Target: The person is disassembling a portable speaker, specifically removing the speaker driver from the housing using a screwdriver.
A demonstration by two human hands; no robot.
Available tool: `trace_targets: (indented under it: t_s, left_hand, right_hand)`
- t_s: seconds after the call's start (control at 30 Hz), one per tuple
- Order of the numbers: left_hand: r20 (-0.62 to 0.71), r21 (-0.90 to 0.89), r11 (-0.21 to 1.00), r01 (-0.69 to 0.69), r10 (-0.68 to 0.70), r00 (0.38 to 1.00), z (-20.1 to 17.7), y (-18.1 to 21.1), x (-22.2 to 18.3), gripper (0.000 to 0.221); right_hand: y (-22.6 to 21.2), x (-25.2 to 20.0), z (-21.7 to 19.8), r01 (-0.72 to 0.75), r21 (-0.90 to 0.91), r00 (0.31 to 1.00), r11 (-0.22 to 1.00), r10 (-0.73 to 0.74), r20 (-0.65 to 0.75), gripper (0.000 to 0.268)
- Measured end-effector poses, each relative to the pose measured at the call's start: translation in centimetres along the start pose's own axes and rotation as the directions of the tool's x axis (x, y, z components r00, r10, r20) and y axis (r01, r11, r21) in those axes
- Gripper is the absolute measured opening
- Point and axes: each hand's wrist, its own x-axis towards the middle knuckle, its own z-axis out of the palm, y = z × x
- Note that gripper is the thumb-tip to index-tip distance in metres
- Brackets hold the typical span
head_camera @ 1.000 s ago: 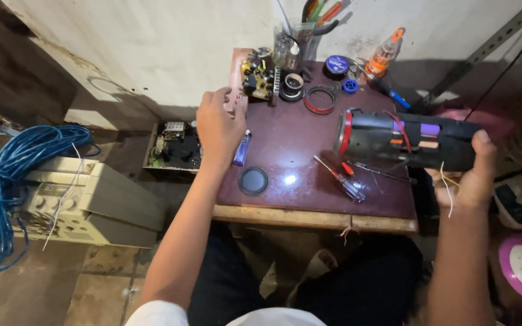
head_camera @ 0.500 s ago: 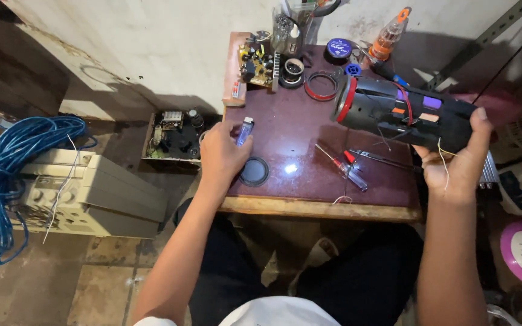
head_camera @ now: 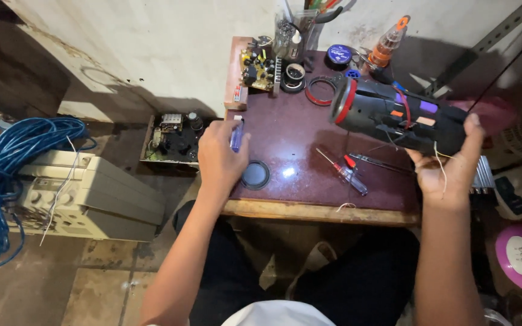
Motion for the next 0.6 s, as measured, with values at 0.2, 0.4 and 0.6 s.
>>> trace_targets:
  t_s: [0.2,0.4,0.6]
  left_hand:
    - [0.304,0.071,0.995,-0.071,0.046,0.952,-1.6,2.0,-5.1,0.062]
    - [0.323,0.026,0.999,0.030,-0.037,0.946,-1.3,1.5,-5.3,0.070]
    - [0.413,-0.182,0.942,0.282,-0.187,0.891,-0.7,1.5,-4.4,0.054]
  right_hand:
    - [0.8,0.1,1.3,-0.028,0.008,0.999,1.000,0.028,-0.030,0.052]
    - [1.2,-0.6,2.1,-0.014,0.000,0.998,1.000,0.014,-0.056,0.057]
    - [0.4,0.2,-0.2,-0.017,0.111,0.998,0.994,0.010,0.067,0.043]
